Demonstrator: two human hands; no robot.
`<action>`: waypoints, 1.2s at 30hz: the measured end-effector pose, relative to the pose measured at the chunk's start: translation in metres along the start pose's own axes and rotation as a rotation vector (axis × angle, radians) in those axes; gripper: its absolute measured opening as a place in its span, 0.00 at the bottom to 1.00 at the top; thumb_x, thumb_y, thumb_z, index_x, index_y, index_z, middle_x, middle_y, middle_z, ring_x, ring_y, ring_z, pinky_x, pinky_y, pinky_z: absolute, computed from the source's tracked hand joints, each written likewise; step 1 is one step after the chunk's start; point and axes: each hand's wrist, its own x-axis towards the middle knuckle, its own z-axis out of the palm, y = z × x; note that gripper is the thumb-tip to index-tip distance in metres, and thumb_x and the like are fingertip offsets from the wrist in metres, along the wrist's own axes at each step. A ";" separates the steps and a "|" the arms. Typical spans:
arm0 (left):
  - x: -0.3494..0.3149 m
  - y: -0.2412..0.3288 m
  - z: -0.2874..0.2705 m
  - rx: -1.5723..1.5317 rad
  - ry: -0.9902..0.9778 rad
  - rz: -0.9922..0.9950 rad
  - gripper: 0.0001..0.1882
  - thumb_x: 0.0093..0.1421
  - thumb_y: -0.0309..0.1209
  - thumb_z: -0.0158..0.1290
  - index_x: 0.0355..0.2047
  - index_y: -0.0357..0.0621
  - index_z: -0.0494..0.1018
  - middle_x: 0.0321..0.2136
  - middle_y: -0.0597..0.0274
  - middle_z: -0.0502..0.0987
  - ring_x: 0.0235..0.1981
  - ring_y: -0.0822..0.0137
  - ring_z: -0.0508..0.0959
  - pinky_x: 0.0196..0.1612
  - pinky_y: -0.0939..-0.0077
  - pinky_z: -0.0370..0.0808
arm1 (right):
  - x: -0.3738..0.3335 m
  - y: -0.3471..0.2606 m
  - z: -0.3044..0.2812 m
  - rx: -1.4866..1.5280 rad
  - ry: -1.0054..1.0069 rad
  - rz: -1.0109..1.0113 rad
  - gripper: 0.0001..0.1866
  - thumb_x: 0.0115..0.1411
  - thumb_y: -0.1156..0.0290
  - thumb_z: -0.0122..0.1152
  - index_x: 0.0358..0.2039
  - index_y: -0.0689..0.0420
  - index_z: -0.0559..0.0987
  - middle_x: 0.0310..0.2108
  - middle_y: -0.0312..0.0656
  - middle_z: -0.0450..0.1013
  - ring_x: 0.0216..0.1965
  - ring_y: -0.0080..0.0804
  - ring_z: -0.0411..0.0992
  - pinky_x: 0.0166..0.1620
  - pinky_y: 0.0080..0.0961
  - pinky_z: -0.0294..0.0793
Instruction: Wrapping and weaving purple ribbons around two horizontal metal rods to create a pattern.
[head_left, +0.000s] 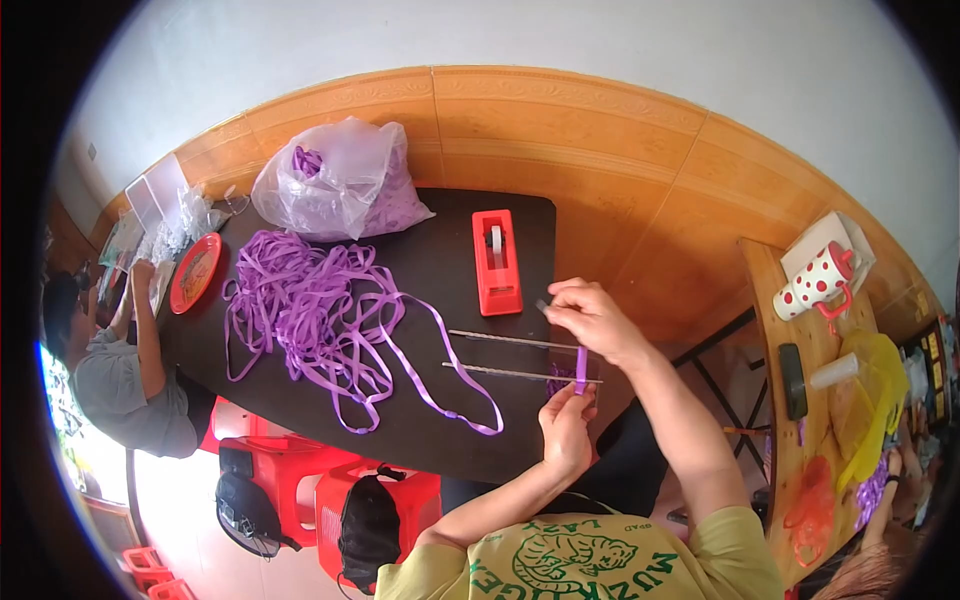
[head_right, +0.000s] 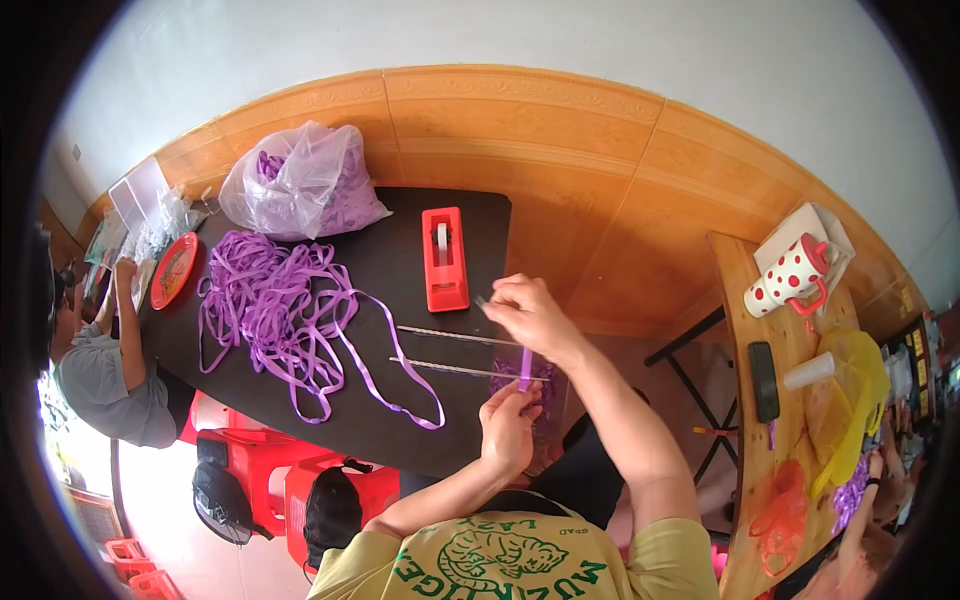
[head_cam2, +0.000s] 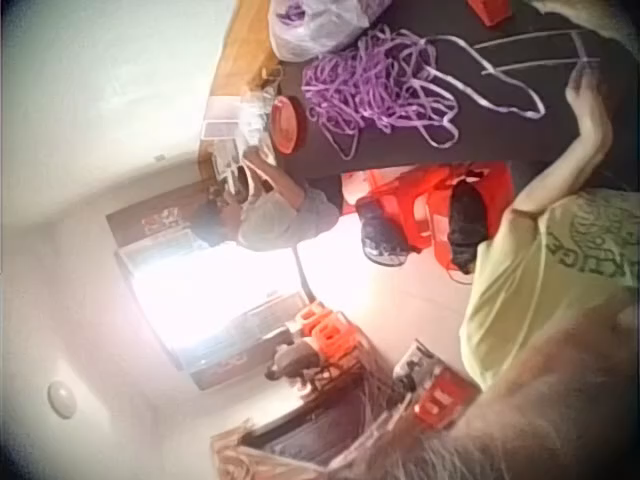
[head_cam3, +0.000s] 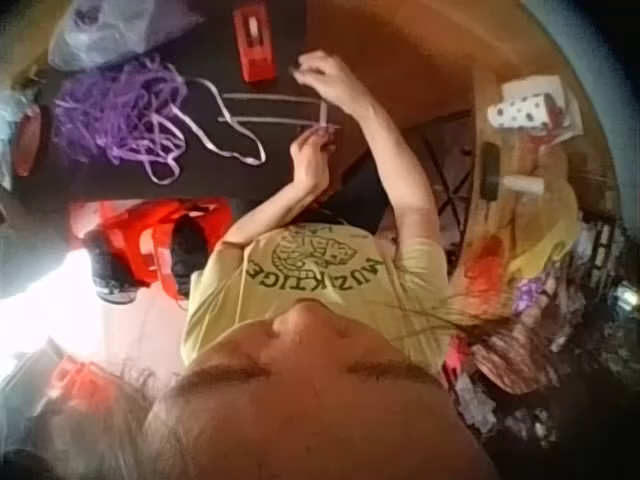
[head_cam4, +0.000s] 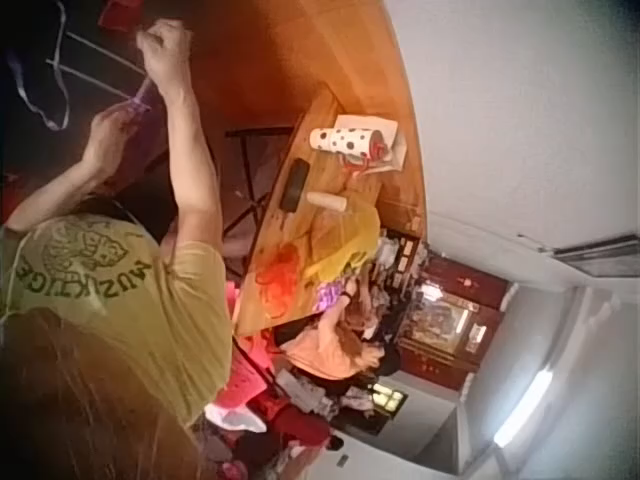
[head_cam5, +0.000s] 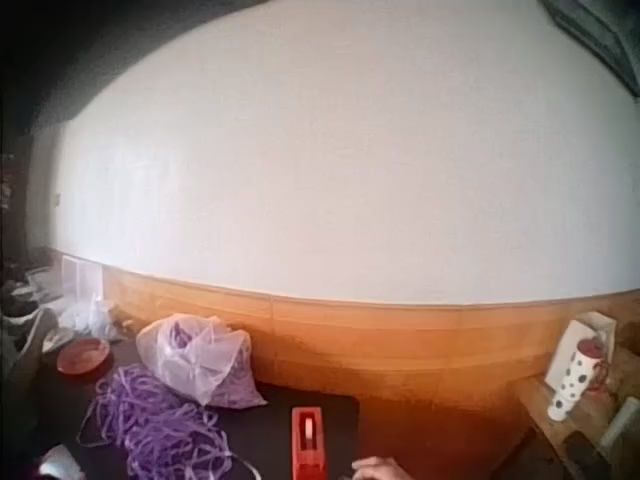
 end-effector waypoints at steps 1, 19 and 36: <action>-0.002 0.002 0.002 -0.015 0.027 -0.007 0.09 0.59 0.24 0.47 0.38 0.36 0.73 0.35 0.57 0.78 0.36 0.69 0.76 0.38 0.76 0.71 | -0.008 -0.006 -0.015 0.012 -0.049 -0.008 0.08 0.56 0.72 0.58 0.23 0.63 0.76 0.40 0.46 0.71 0.40 0.28 0.68 0.41 0.26 0.66; 0.002 -0.007 0.005 0.057 0.144 0.089 0.15 0.63 0.45 0.49 0.33 0.45 0.71 0.30 0.61 0.77 0.34 0.69 0.76 0.35 0.74 0.69 | -0.058 0.043 -0.035 -0.158 -0.359 0.176 0.10 0.60 0.67 0.54 0.26 0.58 0.77 0.55 0.47 0.64 0.58 0.42 0.54 0.58 0.37 0.55; 0.002 -0.007 0.005 0.058 0.137 0.092 0.13 0.63 0.42 0.50 0.34 0.45 0.70 0.30 0.63 0.76 0.35 0.70 0.76 0.34 0.75 0.68 | -0.054 0.040 -0.032 -0.298 -0.325 0.167 0.11 0.57 0.63 0.58 0.27 0.57 0.80 0.51 0.42 0.69 0.55 0.40 0.58 0.57 0.38 0.56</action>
